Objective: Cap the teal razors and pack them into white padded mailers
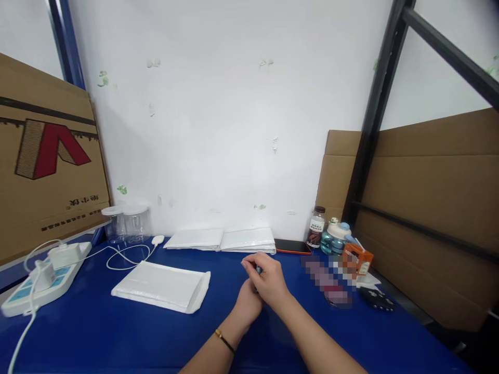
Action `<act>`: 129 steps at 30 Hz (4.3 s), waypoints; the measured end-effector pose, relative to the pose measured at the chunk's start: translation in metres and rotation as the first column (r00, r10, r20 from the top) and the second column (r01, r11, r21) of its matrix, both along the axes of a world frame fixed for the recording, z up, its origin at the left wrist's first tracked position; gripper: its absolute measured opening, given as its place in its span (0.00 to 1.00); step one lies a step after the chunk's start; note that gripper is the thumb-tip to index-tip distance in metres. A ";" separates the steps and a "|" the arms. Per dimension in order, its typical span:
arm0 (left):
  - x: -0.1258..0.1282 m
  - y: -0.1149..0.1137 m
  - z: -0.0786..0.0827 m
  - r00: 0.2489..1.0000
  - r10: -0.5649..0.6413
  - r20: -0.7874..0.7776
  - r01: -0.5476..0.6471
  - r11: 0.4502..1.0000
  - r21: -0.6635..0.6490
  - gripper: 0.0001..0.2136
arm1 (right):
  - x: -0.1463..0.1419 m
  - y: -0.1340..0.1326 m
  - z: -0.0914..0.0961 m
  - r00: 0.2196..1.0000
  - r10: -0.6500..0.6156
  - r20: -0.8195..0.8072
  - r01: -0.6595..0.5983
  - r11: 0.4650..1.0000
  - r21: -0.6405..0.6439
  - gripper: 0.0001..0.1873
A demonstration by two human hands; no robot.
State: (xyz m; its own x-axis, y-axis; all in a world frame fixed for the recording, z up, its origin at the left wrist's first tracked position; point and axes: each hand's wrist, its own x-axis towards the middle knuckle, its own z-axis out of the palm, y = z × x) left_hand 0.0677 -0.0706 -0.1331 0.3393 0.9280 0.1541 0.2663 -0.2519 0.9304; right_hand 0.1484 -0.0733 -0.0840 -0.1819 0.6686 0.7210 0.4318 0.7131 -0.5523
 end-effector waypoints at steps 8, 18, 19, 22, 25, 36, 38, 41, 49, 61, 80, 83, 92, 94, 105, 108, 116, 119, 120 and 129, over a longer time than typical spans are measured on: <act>-0.006 -0.007 0.001 0.984 -0.031 0.173 0.050 0.993 -0.108 0.08 | 0.009 -0.007 0.001 0.955 0.094 -0.282 -0.178 0.941 -0.288 0.15; -0.012 -0.050 0.013 0.650 -0.410 0.640 0.753 0.461 -0.469 0.17 | 0.028 -0.051 -0.009 0.679 0.383 -0.626 -0.730 0.445 -0.519 0.16; -0.015 -0.052 0.014 0.707 -0.410 0.576 0.693 0.561 -0.452 0.15 | 0.028 -0.052 -0.011 0.694 0.328 -0.641 -0.705 0.491 -0.511 0.16; -0.048 -0.045 0.020 0.907 -0.410 0.100 0.421 0.866 -0.270 0.24 | 0.034 -0.044 -0.021 0.584 0.127 -0.802 -0.684 0.610 -0.401 0.15; -0.110 -0.022 0.031 0.891 -0.063 -0.449 0.120 0.988 0.100 0.46 | 0.044 -0.029 -0.034 0.352 -0.019 -0.936 -0.687 0.674 -0.272 0.10; -0.221 0.041 0.052 0.315 -0.069 -0.946 0.021 0.998 -0.066 0.56 | 0.052 0.002 -0.071 0.197 -0.197 -0.960 -0.705 0.652 -0.279 0.07; -0.215 0.039 0.051 0.363 -0.020 -0.932 0.089 0.996 0.013 0.49 | 0.052 0.004 -0.071 0.175 -0.227 -0.958 -0.696 0.660 -0.283 0.07; -0.193 0.031 0.047 0.448 0.050 -0.892 0.192 0.970 0.151 0.34 | 0.048 0.005 -0.068 0.185 -0.312 -0.932 -0.647 0.675 -0.354 0.12; -0.103 0.002 0.050 0.592 0.128 -0.796 0.239 0.915 0.325 0.20 | 0.030 0.001 -0.054 0.346 -0.359 -0.867 -0.492 0.718 -0.493 0.20; -0.072 0.007 0.046 0.948 -0.130 -0.291 0.218 0.930 0.294 0.24 | 0.020 -0.013 -0.006 0.453 -0.210 -0.866 -0.217 0.917 -0.336 0.19; -0.090 0.010 0.043 0.800 -0.360 0.480 0.285 0.932 0.225 0.28 | -0.013 -0.022 0.088 0.923 0.239 -0.301 -0.372 0.754 -0.542 0.25; -0.094 0.010 0.045 0.734 -0.379 0.563 0.331 0.924 0.191 0.29 | -0.019 -0.019 0.100 0.918 0.275 -0.285 -0.388 0.763 -0.516 0.21; -0.106 0.004 0.049 0.902 -0.306 0.304 0.211 0.928 0.308 0.52 | -0.062 -0.011 0.097 0.977 0.202 -0.061 -0.209 0.883 -0.420 0.15; -0.110 -0.002 0.051 0.976 -0.161 0.147 0.103 0.935 0.339 0.50 | -0.065 -0.011 0.094 0.986 0.163 -0.040 -0.166 0.911 -0.379 0.15; -0.134 0.001 0.072 0.898 -0.210 0.387 0.129 0.966 0.226 0.24 | -0.047 -0.010 0.135 0.926 0.337 -0.172 -0.378 0.821 -0.427 0.16; -0.136 0.005 0.070 0.796 -0.314 0.518 0.258 0.949 0.179 0.23 | -0.034 -0.012 0.146 0.906 0.416 -0.080 -0.408 0.808 -0.426 0.16; -0.127 0.018 0.083 0.851 -0.143 0.506 0.084 0.987 0.137 0.21 | -0.014 0.010 0.131 0.916 0.315 0.249 -0.238 0.926 -0.294 0.10; -0.124 0.021 0.105 0.892 -0.084 0.444 -0.061 0.952 0.301 0.18 | -0.012 0.007 0.132 0.950 0.099 0.295 -0.090 0.995 -0.044 0.08; -0.125 0.019 0.110 0.914 -0.052 0.402 -0.101 0.931 0.351 0.16 | -0.011 0.003 0.130 0.951 0.057 0.305 -0.069 0.997 0.028 0.07; -0.136 -0.057 0.029 0.991 0.045 -0.127 -0.003 0.950 0.313 0.04 | 0.006 -0.062 0.013 0.889 0.169 0.426 -0.083 0.973 -0.213 0.06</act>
State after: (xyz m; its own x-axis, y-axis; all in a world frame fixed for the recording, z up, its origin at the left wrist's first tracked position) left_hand -0.0686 -0.1271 -0.1044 0.3539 0.8491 0.3922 0.3904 -0.5152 0.7630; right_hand 0.1544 -0.1356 -0.0714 -0.5423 0.7312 0.4139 0.5732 0.6821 -0.4540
